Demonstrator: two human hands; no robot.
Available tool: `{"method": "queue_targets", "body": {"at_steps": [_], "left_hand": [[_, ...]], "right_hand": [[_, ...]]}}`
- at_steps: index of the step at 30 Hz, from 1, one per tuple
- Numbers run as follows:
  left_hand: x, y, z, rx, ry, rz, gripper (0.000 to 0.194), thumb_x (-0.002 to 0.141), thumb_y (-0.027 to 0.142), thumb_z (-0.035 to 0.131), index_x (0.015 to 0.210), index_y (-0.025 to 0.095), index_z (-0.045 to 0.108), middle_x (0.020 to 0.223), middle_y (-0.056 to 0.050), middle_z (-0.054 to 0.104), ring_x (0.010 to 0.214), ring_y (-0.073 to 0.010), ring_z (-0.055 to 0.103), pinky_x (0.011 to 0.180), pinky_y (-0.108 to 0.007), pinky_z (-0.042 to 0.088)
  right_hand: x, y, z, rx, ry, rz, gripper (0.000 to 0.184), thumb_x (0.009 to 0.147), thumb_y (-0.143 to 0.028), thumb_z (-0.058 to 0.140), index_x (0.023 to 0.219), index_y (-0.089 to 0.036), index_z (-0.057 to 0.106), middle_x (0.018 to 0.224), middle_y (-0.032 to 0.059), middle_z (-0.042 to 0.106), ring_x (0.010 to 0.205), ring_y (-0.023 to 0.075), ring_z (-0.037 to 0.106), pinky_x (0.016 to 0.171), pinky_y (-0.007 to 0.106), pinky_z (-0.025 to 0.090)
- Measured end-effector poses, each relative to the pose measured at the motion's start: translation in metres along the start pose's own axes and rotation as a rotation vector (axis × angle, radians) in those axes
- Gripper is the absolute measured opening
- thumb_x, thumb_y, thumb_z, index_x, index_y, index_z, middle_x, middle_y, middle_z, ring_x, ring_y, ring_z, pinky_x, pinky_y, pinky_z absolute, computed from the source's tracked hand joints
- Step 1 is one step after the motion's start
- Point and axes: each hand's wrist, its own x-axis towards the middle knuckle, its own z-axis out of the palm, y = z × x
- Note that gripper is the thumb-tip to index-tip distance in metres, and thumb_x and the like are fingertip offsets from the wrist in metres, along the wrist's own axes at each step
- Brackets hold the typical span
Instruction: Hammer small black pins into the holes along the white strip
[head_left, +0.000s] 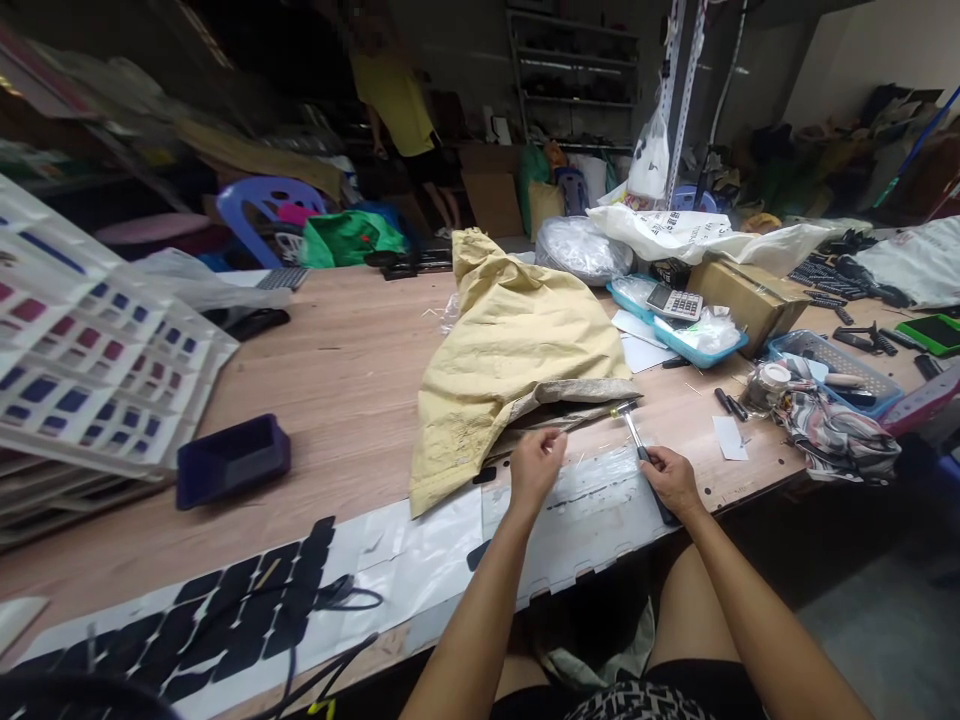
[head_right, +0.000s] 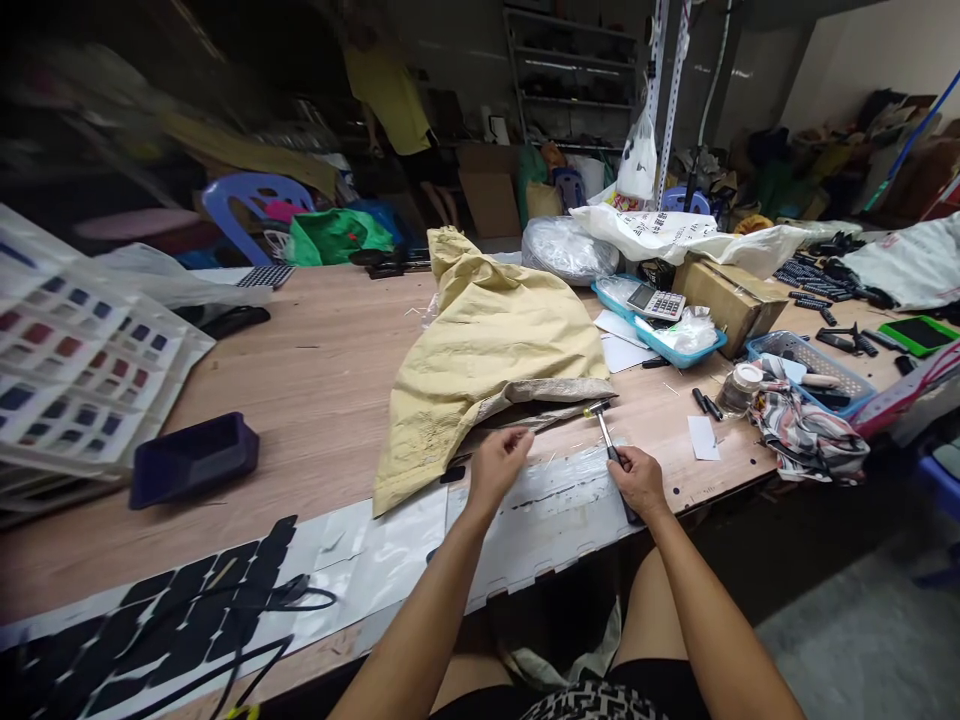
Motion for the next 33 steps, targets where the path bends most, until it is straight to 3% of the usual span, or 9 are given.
{"method": "queue_targets", "body": {"at_steps": [2, 5, 11, 14, 17, 21, 24, 27, 33], "left_hand": [[0.042, -0.003, 0.012, 0.128, 0.117, -0.096, 0.04, 0.082, 0.048, 0.057, 0.101, 0.016, 0.074, 0.092, -0.011, 0.073, 0.091, -0.0265, 0.066, 0.081, -0.036, 0.049], [0.076, -0.004, 0.027, 0.3, 0.119, -0.272, 0.039, 0.078, 0.051, 0.06, 0.094, 0.018, 0.075, 0.097, -0.016, 0.074, 0.097, -0.0345, 0.067, 0.08, -0.042, 0.049], [0.087, 0.0, 0.033, 0.357, 0.093, -0.387, 0.034, 0.076, 0.047, 0.059, 0.086, 0.019, 0.075, 0.098, -0.02, 0.074, 0.094, -0.0376, 0.068, 0.074, -0.042, 0.049], [0.076, 0.002, 0.021, 0.345, 0.065, -0.364, 0.035, 0.077, 0.05, 0.058, 0.088, 0.021, 0.075, 0.097, -0.016, 0.075, 0.093, -0.0354, 0.068, 0.07, -0.038, 0.048], [0.048, -0.006, 0.005, 0.347, -0.012, -0.283, 0.03, 0.076, 0.049, 0.061, 0.084, 0.024, 0.075, 0.088, -0.009, 0.075, 0.086, -0.031, 0.068, 0.066, -0.034, 0.045], [-0.005, -0.035, -0.005, 0.28, -0.119, -0.042, 0.025, 0.078, 0.045, 0.063, 0.086, 0.025, 0.075, 0.085, -0.003, 0.073, 0.081, -0.0232, 0.065, 0.068, -0.03, 0.044], [-0.033, -0.058, -0.001, 0.214, -0.117, 0.132, 0.023, 0.08, 0.041, 0.064, 0.092, 0.024, 0.075, 0.089, -0.003, 0.07, 0.088, -0.022, 0.063, 0.078, -0.032, 0.046], [-0.042, -0.067, 0.006, 0.206, -0.075, 0.212, 0.022, 0.079, 0.036, 0.067, 0.096, 0.024, 0.075, 0.088, -0.003, 0.066, 0.09, -0.0223, 0.06, 0.085, -0.034, 0.046], [-0.038, -0.061, 0.005, 0.187, -0.087, 0.215, 0.017, 0.078, 0.029, 0.07, 0.094, 0.023, 0.072, 0.093, -0.003, 0.068, 0.092, -0.0216, 0.059, 0.087, -0.035, 0.045]], "right_hand": [[0.0, 0.0, 0.0, 0.005, 0.0, -0.002, 0.028, 0.077, -0.037, 0.061, 0.091, -0.018, 0.075, 0.072, 0.0009, 0.067, 0.063, 0.015, 0.057, 0.061, 0.024, 0.047], [0.0, 0.0, 0.0, 0.015, 0.002, -0.004, 0.028, 0.077, -0.037, 0.061, 0.091, -0.018, 0.076, 0.073, 0.0014, 0.069, 0.062, 0.0151, 0.058, 0.059, 0.024, 0.047], [0.0, 0.003, 0.001, 0.043, -0.002, -0.011, 0.029, 0.078, -0.037, 0.061, 0.093, -0.017, 0.075, 0.078, 0.0032, 0.072, 0.065, 0.0162, 0.061, 0.062, 0.025, 0.05], [0.001, 0.005, 0.001, 0.045, -0.004, -0.007, 0.028, 0.078, -0.036, 0.061, 0.093, -0.018, 0.075, 0.078, 0.0028, 0.072, 0.065, 0.0161, 0.061, 0.062, 0.025, 0.05], [0.001, 0.006, 0.001, 0.041, -0.002, -0.001, 0.027, 0.078, -0.035, 0.061, 0.093, -0.018, 0.076, 0.075, 0.0017, 0.07, 0.065, 0.0155, 0.06, 0.063, 0.024, 0.05], [0.0, 0.004, 0.001, 0.031, -0.001, 0.002, 0.027, 0.077, -0.034, 0.061, 0.093, -0.018, 0.076, 0.074, 0.0008, 0.069, 0.063, 0.0146, 0.058, 0.061, 0.024, 0.048], [0.001, 0.002, 0.0, 0.02, -0.001, -0.004, 0.028, 0.078, -0.035, 0.061, 0.093, -0.017, 0.076, 0.075, 0.0011, 0.069, 0.062, 0.0142, 0.057, 0.061, 0.024, 0.048], [0.002, 0.001, -0.001, 0.012, -0.005, -0.019, 0.03, 0.078, -0.038, 0.061, 0.094, -0.016, 0.075, 0.076, 0.0022, 0.07, 0.063, 0.0149, 0.058, 0.061, 0.025, 0.049], [-0.019, -0.02, -0.007, -0.044, -0.011, -0.106, 0.026, 0.08, -0.033, 0.062, 0.099, -0.018, 0.073, 0.086, 0.0052, 0.069, 0.072, 0.0171, 0.06, 0.069, 0.028, 0.051]]}}
